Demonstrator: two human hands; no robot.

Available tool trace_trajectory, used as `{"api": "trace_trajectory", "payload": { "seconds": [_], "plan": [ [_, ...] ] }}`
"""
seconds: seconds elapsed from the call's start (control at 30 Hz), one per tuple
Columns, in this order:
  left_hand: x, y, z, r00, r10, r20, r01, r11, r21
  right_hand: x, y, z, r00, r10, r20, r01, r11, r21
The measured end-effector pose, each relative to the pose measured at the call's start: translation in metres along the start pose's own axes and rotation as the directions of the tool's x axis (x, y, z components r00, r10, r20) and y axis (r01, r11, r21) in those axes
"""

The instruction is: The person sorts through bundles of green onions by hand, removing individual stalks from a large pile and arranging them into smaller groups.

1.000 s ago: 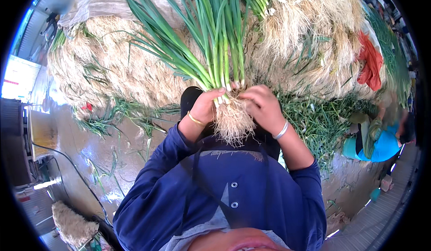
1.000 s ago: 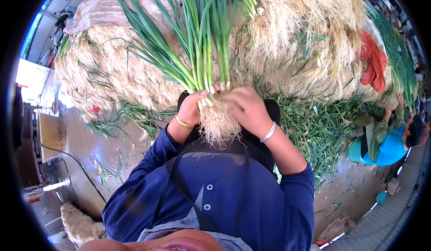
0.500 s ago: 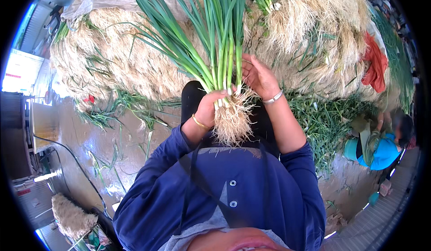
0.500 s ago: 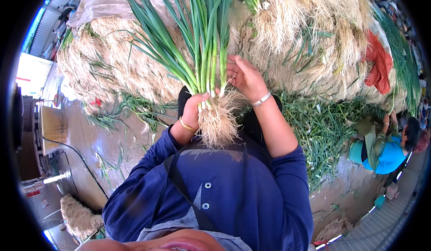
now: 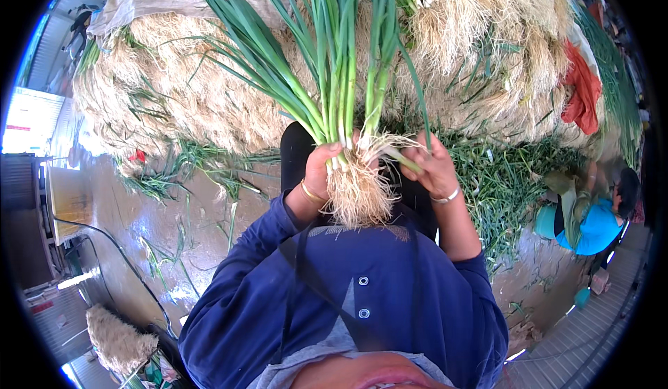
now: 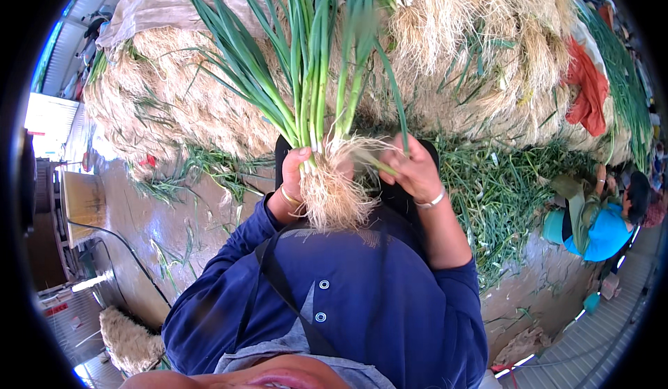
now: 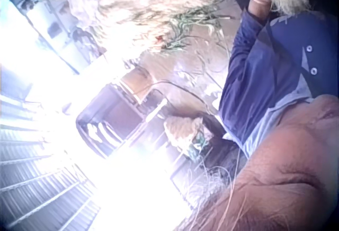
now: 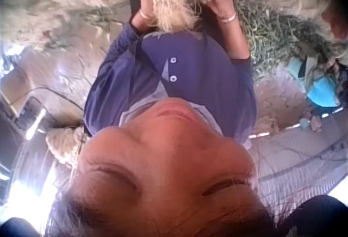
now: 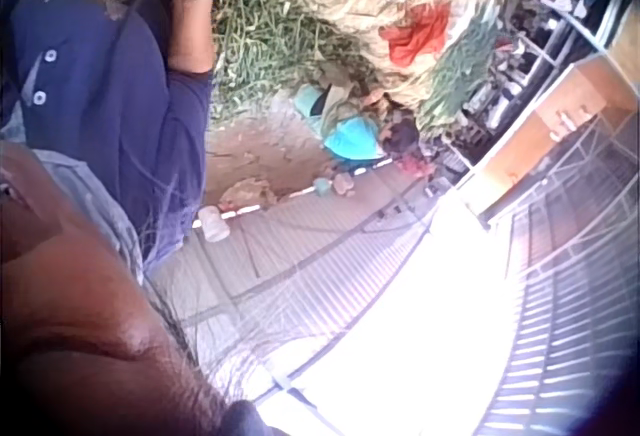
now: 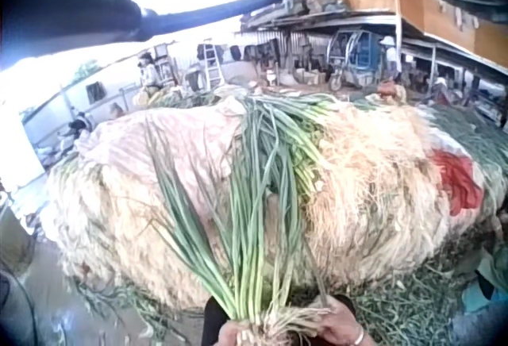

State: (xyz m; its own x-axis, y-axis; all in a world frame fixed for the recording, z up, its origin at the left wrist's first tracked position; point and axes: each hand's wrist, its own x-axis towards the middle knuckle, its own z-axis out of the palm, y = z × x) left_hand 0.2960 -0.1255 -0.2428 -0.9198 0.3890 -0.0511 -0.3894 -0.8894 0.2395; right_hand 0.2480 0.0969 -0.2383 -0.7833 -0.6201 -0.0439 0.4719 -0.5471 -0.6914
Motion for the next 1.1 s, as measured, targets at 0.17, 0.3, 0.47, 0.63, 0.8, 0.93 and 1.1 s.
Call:
{"api": "trace_trajectory", "payload": {
  "seconds": [0.17, 0.3, 0.47, 0.63, 0.8, 0.93, 1.1],
  "plan": [
    [0.005, 0.006, -0.012, 0.993, -0.091, 0.080, 0.091, 0.996, 0.011, -0.019, -0.015, -0.035, 0.940, -0.276, -0.200, 0.281, 0.960, 0.000],
    [0.007, -0.014, 0.003, 0.988, -0.067, -0.140, 0.086, 0.987, 0.132, 0.047, -0.013, -0.013, 0.913, -0.260, -0.313, 0.125, 0.911, -0.393],
    [-0.002, -0.007, 0.005, 0.976, -0.043, -0.216, 0.093, 0.969, 0.230, 0.086, -0.032, 0.042, 0.964, -0.101, -0.247, -0.051, 0.840, -0.541],
    [-0.003, -0.005, 0.008, 0.987, 0.002, -0.159, 0.026, 0.984, 0.175, 0.091, -0.035, 0.017, 0.967, 0.237, -0.093, -0.248, 0.958, -0.143],
    [0.000, 0.000, 0.007, 0.996, 0.058, -0.075, -0.052, 0.995, 0.089, 0.028, -0.009, 0.023, 0.981, 0.037, -0.192, -0.127, 0.864, -0.487],
    [0.002, -0.001, 0.018, 0.988, 0.064, -0.140, -0.043, 0.987, 0.152, -0.039, -0.023, -0.038, 0.973, -0.044, -0.226, -0.083, 0.848, -0.523],
    [-0.011, 0.008, -0.008, 0.994, 0.003, -0.105, 0.011, 0.991, 0.134, -0.070, -0.079, -0.040, 0.575, 0.102, -0.812, -0.464, -0.777, -0.426]
  ]
}}
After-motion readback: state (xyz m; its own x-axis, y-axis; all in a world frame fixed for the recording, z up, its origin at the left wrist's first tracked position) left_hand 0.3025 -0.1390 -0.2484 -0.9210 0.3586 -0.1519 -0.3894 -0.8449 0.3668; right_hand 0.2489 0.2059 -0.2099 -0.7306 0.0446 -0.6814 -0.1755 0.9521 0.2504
